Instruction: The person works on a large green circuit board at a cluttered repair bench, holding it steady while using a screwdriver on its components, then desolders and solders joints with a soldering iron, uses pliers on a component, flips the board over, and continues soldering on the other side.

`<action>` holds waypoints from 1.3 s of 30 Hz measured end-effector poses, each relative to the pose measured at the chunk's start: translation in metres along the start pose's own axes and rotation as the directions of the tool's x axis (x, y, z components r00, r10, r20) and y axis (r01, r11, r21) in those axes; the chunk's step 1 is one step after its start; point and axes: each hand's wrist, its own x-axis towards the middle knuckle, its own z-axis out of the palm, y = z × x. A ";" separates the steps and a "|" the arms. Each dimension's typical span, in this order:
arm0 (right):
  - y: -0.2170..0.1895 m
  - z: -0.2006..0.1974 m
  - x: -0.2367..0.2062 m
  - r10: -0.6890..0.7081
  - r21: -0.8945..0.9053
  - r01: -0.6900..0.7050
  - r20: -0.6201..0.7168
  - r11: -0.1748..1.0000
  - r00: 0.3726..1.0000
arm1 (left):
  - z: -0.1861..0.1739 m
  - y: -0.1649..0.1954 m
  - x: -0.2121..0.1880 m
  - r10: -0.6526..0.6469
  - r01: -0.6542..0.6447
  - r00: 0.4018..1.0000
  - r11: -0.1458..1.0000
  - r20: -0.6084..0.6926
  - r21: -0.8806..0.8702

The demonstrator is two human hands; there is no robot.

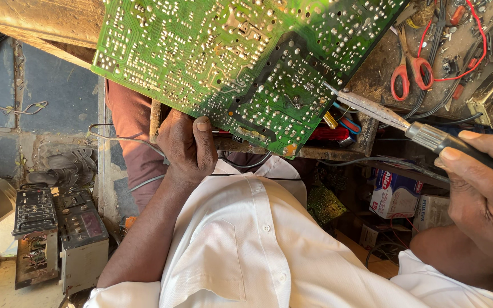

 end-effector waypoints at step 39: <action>-0.014 0.018 -0.021 0.211 0.070 -0.202 -0.151 0.977 0.966 | 0.001 -0.001 0.000 0.033 -0.033 0.999 0.999 -0.009 -0.001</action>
